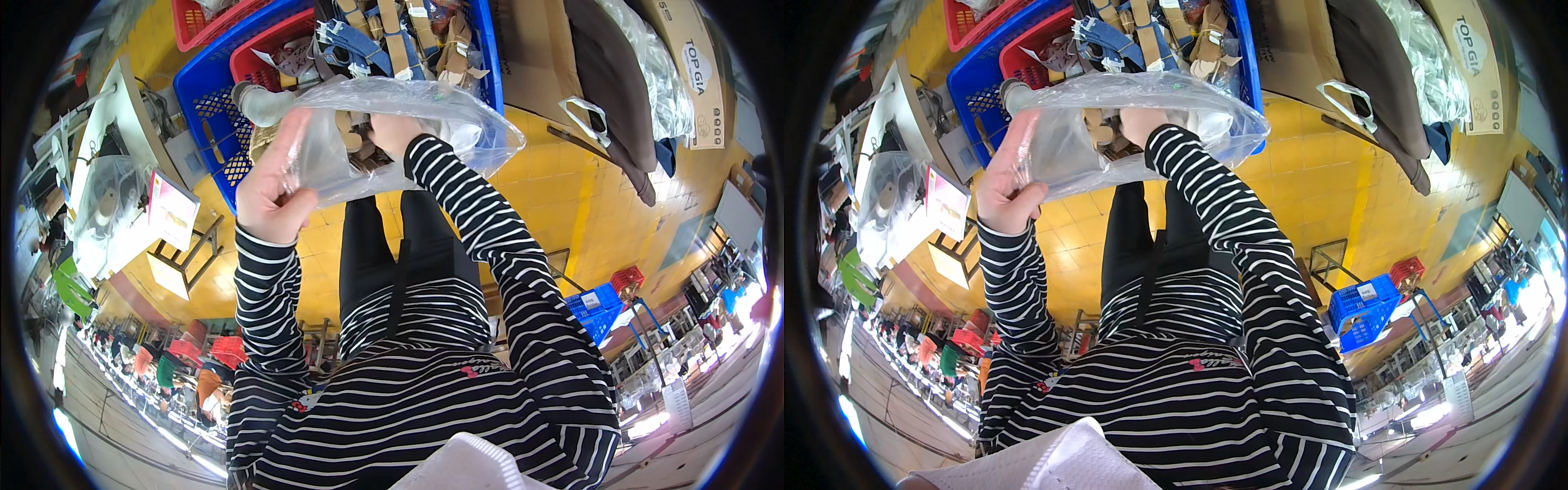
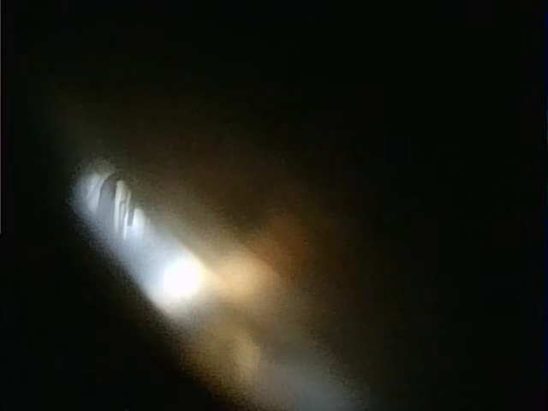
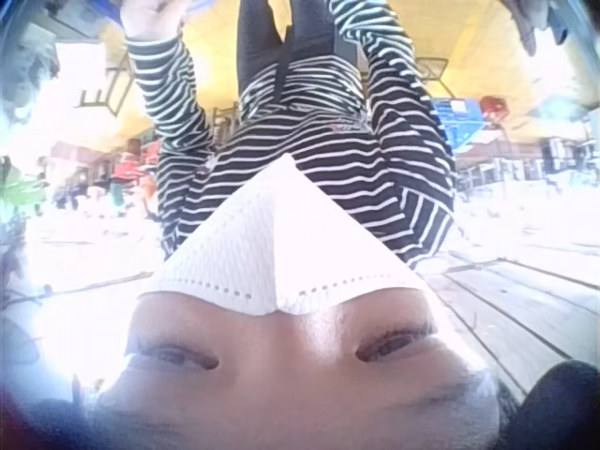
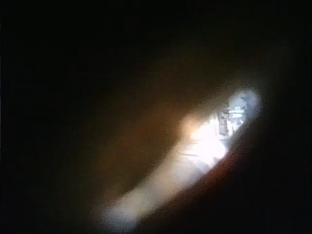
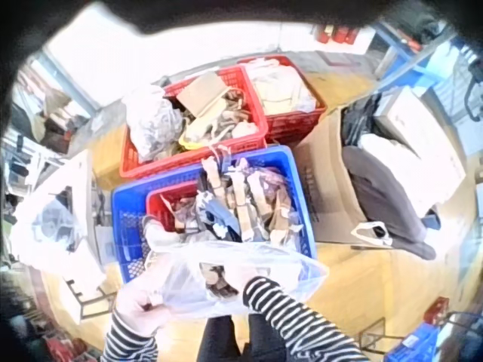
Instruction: The person walks through a workshop and then sorts small leather or fabric pieces from a plastic bag into a blue basket. They handle the items one by one, separating them and placing them into the basket.
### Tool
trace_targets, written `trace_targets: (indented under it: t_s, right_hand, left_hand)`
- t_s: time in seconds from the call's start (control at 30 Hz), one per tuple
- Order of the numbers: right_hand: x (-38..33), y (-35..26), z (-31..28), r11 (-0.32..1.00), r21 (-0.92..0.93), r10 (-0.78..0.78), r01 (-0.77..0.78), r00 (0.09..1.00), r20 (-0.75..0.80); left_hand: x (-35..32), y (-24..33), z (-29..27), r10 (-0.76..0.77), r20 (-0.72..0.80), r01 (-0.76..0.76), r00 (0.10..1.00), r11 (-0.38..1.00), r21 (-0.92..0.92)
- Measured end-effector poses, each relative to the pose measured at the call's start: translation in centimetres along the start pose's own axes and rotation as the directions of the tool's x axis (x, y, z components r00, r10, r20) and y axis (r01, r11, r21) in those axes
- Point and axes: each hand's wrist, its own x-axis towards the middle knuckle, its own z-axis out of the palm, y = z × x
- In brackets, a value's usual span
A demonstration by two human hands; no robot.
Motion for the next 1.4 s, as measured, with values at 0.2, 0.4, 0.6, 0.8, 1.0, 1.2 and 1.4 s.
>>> trace_targets:
  t_s: [0.2,0.4,0.6,0.8,1.0,1.2,1.4]
  right_hand:
    - [-1.4,1.0,-0.6,0.972,0.228,-0.018,-0.063,0.942,0.336]
    - [-0.3,-3.1,3.9,0.900,0.435,0.001,0.032,0.997,-0.075]
    - [0.6,-2.0,2.4,0.807,0.578,0.116,-0.117,0.992,0.040]
    - [-7.7,0.5,-4.8,0.276,0.876,0.246,-0.395,0.910,0.333]
    - [-12.1,5.0,-6.3,-0.396,0.834,0.374,-0.385,0.762,0.529]
    - [-12.5,6.8,-5.5,-0.454,0.776,0.314,-0.438,0.737,0.599]
    - [-11.8,4.5,-6.7,-0.267,0.920,0.265,-0.286,0.896,0.355]
  left_hand:
    - [-0.9,0.0,-0.8,-0.003,-0.071,0.010,0.997,0.996,0.092]
    - [-2.1,-0.6,3.6,0.094,0.017,-0.095,0.995,0.987,0.131]
    - [-2.1,-1.4,0.9,0.000,-0.115,-0.003,0.993,1.000,-0.031]
    - [-1.8,-3.2,-0.6,0.155,-0.088,-0.147,0.984,0.985,0.091]
    - [-1.0,-1.4,1.7,0.055,-0.033,-0.054,0.998,0.998,0.016]
    - [-0.7,-2.2,1.7,0.128,-0.047,-0.123,0.991,0.988,0.095]
    - [-1.1,-2.5,1.4,0.120,-0.043,-0.116,0.992,0.988,0.098]
